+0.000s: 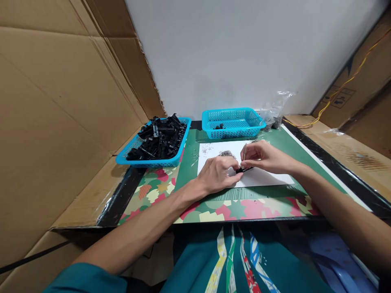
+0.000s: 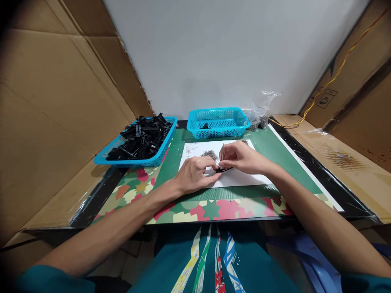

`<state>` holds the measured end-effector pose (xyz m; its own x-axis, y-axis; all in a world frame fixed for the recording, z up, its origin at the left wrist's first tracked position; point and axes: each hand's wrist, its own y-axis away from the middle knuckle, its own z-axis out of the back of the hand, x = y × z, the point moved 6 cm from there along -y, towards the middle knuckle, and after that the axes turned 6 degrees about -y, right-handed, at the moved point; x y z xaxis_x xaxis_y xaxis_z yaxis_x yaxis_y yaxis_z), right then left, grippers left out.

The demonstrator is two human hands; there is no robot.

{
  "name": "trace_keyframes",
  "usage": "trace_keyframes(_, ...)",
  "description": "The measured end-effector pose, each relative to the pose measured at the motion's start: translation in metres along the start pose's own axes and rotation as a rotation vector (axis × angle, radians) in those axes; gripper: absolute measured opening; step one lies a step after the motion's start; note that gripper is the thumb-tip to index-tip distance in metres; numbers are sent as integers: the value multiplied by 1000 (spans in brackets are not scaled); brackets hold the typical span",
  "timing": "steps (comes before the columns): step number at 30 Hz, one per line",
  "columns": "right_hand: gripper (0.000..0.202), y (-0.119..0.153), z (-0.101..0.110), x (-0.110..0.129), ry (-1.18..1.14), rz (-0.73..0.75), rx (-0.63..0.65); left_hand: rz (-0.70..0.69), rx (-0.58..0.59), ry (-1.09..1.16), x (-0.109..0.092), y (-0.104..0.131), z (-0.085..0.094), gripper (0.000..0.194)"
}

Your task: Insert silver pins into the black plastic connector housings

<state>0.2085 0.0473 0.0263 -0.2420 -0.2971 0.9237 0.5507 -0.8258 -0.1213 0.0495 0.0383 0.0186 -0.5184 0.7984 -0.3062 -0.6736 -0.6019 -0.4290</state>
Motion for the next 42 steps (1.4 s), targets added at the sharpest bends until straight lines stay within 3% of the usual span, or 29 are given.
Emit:
trace_keyframes(8, 25, 1, 1, 7, 135, 33, -56, 2, -5, -3, 2, -1, -1, 14)
trace_keyframes(25, 10, -1, -2, 11, 264, -54, -50, -53, 53, 70, -3, -2, -4, 14)
trace_keyframes(32, 11, 4, -3, 9, 231, -20, -122, -45, 0, 144, 0, -3, -5, 9)
trace_keyframes(34, 13, 3, 4, 7, 93, -10, -155, -17, -31, 157, 2, -4, -4, 6)
trace_keyframes(39, 15, 7, 55, -1, -214, 80, -484, 69, -115, 144, 6, -7, 6, 8)
trace_keyframes(42, 11, 8, 73, -16, -194, 1, -402, 140, -171, 99, 13, -9, 15, 12)
